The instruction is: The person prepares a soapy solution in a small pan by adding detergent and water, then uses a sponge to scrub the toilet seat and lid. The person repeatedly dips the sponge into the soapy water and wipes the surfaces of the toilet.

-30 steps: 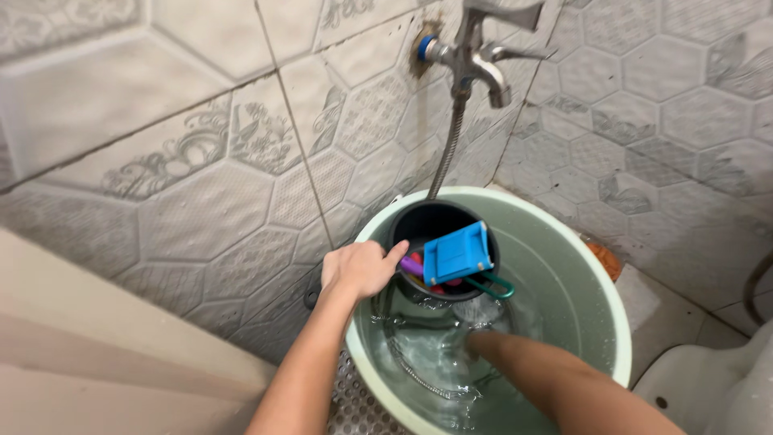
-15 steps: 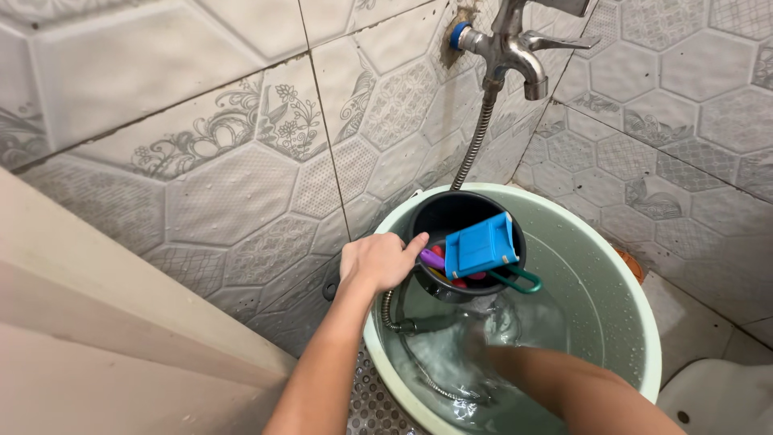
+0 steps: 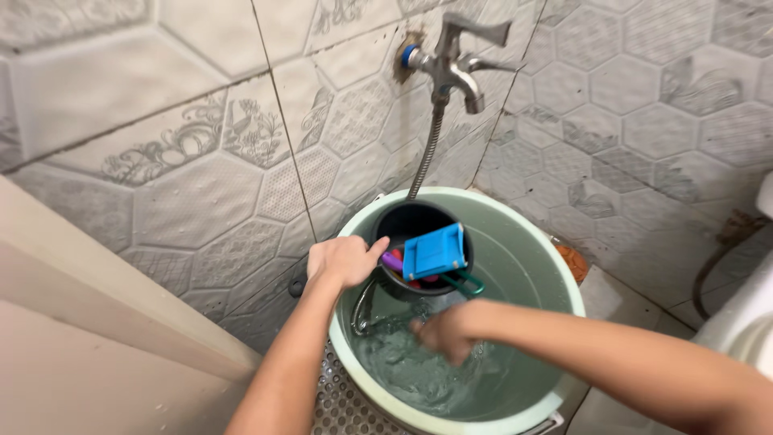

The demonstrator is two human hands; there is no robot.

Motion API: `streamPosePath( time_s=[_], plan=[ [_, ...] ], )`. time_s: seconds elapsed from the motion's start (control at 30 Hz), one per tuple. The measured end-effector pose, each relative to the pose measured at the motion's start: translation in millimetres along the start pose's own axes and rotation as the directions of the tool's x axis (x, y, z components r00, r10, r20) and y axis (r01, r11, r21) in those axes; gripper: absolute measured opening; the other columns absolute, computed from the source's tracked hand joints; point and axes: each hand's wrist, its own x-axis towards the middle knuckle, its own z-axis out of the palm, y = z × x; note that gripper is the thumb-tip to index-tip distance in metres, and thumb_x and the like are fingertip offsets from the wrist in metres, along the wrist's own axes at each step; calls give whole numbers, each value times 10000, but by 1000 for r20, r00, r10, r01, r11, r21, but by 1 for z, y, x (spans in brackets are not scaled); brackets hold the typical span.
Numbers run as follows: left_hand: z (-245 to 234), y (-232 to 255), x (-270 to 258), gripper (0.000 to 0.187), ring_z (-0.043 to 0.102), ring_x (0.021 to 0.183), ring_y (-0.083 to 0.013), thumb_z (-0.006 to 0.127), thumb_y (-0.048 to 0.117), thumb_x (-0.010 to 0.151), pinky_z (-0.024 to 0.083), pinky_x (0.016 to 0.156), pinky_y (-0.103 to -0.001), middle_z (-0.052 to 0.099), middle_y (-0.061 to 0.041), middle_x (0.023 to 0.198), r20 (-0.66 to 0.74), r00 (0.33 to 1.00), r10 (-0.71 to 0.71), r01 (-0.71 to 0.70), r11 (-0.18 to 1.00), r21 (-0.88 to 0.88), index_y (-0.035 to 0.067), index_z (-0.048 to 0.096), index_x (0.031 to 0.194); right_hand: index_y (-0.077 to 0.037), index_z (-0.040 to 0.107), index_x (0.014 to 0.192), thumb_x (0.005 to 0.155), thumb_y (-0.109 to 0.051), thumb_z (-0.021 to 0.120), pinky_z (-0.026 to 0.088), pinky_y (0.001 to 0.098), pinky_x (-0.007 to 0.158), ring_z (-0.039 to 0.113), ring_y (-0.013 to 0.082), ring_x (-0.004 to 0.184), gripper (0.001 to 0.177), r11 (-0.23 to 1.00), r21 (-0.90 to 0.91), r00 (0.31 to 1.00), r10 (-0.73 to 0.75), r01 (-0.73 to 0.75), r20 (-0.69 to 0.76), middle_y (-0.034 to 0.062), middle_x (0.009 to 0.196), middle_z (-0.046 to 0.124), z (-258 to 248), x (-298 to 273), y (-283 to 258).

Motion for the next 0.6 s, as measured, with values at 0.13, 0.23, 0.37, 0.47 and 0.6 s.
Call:
streamPosePath(
  time_s=[0.13,0.23,0.37,0.47,0.6],
  plan=[
    [1,4,-4,742,707,1068,-323,350,691,979,531,906,-448,761,-147,1072,34,999,-16,15,1000,22,110,812,950,-34,672,1185,783,-85,727,577,400,820,692,292,949,408,996,84,951,12,15,-308,156,1094,714,-54,-116,10],
    [-1,11,-9,749,697,1086,-326,345,690,982,525,923,-454,755,-147,1093,49,999,2,-3,1000,13,100,806,961,-85,736,1086,860,-190,716,579,378,832,747,237,904,249,946,277,811,293,-168,-506,74,963,768,-89,-176,7],
    [-3,29,-23,760,689,1101,-354,344,682,990,517,949,-474,744,-171,1116,61,997,44,-42,998,-37,67,790,985,-34,757,1057,814,-170,760,588,359,839,763,255,911,278,967,251,623,174,37,-762,133,979,787,-97,-170,13],
    [-13,50,-33,757,682,1104,-376,345,678,984,514,960,-482,735,-187,1124,45,995,84,-81,994,-72,67,791,990,-33,757,1059,797,-181,792,588,357,861,765,260,935,303,952,306,634,234,5,-737,145,994,785,-90,-153,20],
    [-42,81,-45,760,678,1098,-394,323,662,1009,511,954,-496,737,-204,1111,32,993,117,-113,987,-111,56,780,985,-30,751,1087,758,-174,845,578,374,880,741,286,976,372,926,363,666,337,-106,-665,166,1026,768,-89,-176,18]
  ],
)
